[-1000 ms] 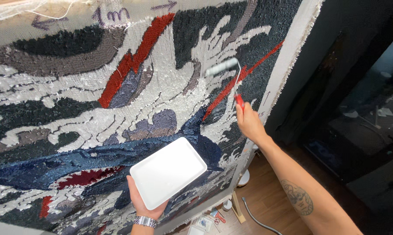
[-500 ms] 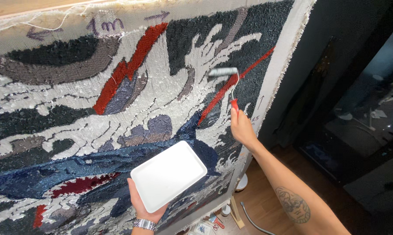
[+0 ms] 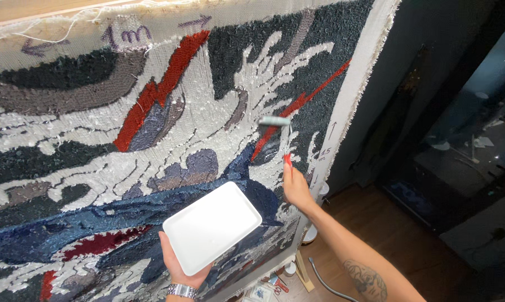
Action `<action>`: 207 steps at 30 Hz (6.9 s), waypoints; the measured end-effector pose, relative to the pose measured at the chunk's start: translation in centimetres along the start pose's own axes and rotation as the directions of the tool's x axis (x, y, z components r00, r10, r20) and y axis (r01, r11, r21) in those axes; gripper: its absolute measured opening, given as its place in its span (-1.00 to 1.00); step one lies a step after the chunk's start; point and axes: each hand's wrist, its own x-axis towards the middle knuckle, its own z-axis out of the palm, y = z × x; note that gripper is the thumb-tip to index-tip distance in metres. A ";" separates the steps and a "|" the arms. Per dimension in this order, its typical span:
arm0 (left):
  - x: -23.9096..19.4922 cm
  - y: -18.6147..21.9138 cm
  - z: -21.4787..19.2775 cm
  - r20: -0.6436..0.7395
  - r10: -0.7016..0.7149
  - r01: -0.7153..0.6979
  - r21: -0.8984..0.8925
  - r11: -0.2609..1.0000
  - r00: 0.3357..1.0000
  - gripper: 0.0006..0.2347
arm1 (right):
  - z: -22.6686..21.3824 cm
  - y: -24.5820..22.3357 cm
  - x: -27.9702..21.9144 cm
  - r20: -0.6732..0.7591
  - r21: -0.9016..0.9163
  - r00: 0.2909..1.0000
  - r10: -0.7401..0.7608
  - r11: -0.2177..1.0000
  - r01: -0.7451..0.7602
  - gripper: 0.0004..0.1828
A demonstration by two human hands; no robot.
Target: The person uses a small paint roller to apply a clear adhesive to the back of a large, patterned rug. They repeatedly roll the roller in a white tray to load it with glue and then apply it to the rug's surface in a systematic manner.
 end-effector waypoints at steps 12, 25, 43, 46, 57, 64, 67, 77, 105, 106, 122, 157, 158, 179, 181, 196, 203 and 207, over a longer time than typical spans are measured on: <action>-0.2 0.9 0.1 0.053 0.003 -0.004 0.018 1.000 0.999 -0.28 | -1.8 -2.0 0.6 0.057 0.174 0.998 -0.037 0.984 0.027 -0.37; -1.3 1.5 -0.7 0.059 0.025 -0.025 0.002 1.000 0.998 -0.25 | 0.1 2.9 -0.4 0.155 -0.172 0.987 -0.053 0.982 0.080 -0.58; -1.0 2.1 -1.8 0.105 0.090 -0.086 -0.045 0.995 0.990 -0.28 | -1.5 13.4 3.3 0.080 -0.664 0.941 -0.328 0.687 0.295 -0.57; -1.0 1.8 -1.9 0.072 0.083 -0.081 -0.041 0.996 0.994 -0.29 | -1.2 9.3 2.6 0.071 -0.669 0.935 -0.346 0.679 0.302 -0.56; -0.2 1.4 0.1 0.087 0.051 -0.046 -0.062 0.997 0.995 -0.29 | -0.4 16.6 3.2 0.073 -0.749 0.973 -0.217 0.632 0.197 -0.55; 0.4 1.1 -0.5 0.106 0.048 -0.044 -0.040 0.998 0.993 -0.28 | 0.2 13.3 1.3 0.085 -0.561 0.987 -0.136 0.812 0.160 -0.54; 0.5 0.8 -0.8 0.138 0.023 -0.015 -0.055 0.998 0.990 -0.28 | 0.6 10.8 1.3 0.079 -0.597 0.964 -0.255 0.762 0.251 -0.55; 1.5 1.0 -0.5 0.094 0.007 -0.002 -0.061 0.998 0.996 -0.29 | 3.7 10.7 -2.1 0.151 -0.277 0.987 -0.048 0.957 0.089 -0.59; 2.0 1.3 -1.3 0.013 -0.034 0.034 0.017 0.999 0.999 -0.27 | 0.6 -0.9 -2.7 0.282 0.527 0.931 0.233 0.773 -0.353 -0.42; 1.9 1.3 -1.3 0.013 -0.034 0.034 0.017 0.999 0.999 -0.27 | -0.5 -1.5 -1.7 0.282 0.527 0.931 0.233 0.773 -0.353 -0.42; 1.6 0.7 0.5 -0.003 -0.051 0.051 0.082 0.995 0.999 -0.25 | 1.1 -1.1 -3.1 0.277 0.525 0.938 0.207 0.785 -0.328 -0.48; -0.7 -1.4 4.1 -0.066 -0.046 0.052 0.095 0.994 0.997 -0.25 | -12.3 -3.9 5.6 -0.028 0.029 0.999 0.021 0.999 -0.020 -0.40; -0.7 -1.3 3.9 -0.061 -0.049 0.055 0.088 0.995 0.997 -0.26 | -13.4 -4.4 6.3 -0.073 0.042 0.997 -0.011 0.999 0.014 -0.43; -1.3 -1.2 4.1 -0.061 -0.035 0.042 0.129 0.991 0.998 -0.22 | -4.1 4.1 1.2 0.220 0.187 0.951 0.216 0.948 -0.259 -0.39; -1.1 -1.1 3.4 -0.046 -0.022 0.026 0.109 0.994 0.999 -0.24 | -5.5 2.5 2.4 0.211 0.295 0.945 0.251 0.905 -0.306 -0.36; 0.8 0.1 1.5 0.098 0.023 -0.026 0.021 0.999 0.995 -0.31 | 0.6 2.7 -2.4 0.424 0.498 0.860 0.284 0.720 -0.483 -0.38; 0.2 -0.5 1.1 0.113 0.015 -0.018 0.026 0.999 0.993 -0.27 | -3.0 1.2 1.5 0.336 0.598 0.885 0.323 0.653 -0.465 -0.41; 0.0 0.0 2.4 0.069 -0.013 0.010 0.052 0.999 0.998 -0.23 | -4.4 2.3 4.8 0.240 0.732 0.890 0.389 0.530 -0.429 -0.49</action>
